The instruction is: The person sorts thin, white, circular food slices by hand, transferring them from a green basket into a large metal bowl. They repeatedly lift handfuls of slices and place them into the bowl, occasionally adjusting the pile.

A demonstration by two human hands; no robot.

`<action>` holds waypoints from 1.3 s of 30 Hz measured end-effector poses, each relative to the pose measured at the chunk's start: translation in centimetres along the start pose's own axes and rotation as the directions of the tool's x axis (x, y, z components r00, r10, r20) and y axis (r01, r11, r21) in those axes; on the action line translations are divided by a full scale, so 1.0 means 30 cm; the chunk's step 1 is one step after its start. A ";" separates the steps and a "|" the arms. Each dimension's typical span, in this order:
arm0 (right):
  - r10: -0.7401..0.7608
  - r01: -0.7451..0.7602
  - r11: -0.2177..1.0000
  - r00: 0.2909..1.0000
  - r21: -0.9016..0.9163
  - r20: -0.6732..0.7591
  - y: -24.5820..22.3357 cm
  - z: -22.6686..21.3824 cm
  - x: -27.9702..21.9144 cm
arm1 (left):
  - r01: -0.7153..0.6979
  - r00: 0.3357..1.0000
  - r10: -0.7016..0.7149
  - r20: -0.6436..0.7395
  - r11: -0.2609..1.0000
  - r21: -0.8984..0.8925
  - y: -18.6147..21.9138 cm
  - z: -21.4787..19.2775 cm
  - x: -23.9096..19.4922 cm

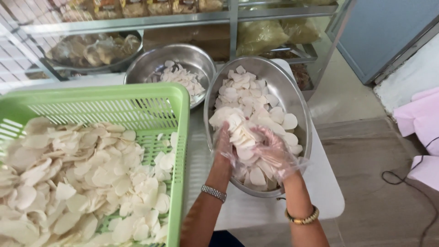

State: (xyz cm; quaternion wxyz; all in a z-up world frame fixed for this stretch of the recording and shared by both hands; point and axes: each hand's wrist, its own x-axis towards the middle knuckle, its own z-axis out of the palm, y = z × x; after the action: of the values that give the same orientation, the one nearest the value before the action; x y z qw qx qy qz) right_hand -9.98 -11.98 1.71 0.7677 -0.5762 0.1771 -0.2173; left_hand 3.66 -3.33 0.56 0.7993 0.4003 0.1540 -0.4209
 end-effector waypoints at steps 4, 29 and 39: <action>-0.003 0.007 0.999 0.996 0.049 -0.085 -0.007 0.055 -0.021 | 0.049 0.994 -0.045 0.095 0.998 -0.038 -0.002 0.067 -0.038; -0.345 0.444 0.699 0.896 -0.561 0.279 -0.083 0.078 0.109 | 0.065 0.560 -0.017 0.828 0.998 -0.023 0.076 -0.110 0.101; -0.357 0.428 0.662 0.902 -0.615 0.242 -0.155 0.005 -0.088 | -0.203 0.934 0.194 0.301 0.979 -0.001 0.156 -0.057 0.012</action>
State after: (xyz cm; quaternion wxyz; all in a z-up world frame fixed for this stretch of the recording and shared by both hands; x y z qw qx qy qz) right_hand -12.72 -11.57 6.28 0.4594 -0.8422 0.0743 -0.2724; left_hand 7.76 -0.69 1.67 0.8458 0.3571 -0.0164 -0.3960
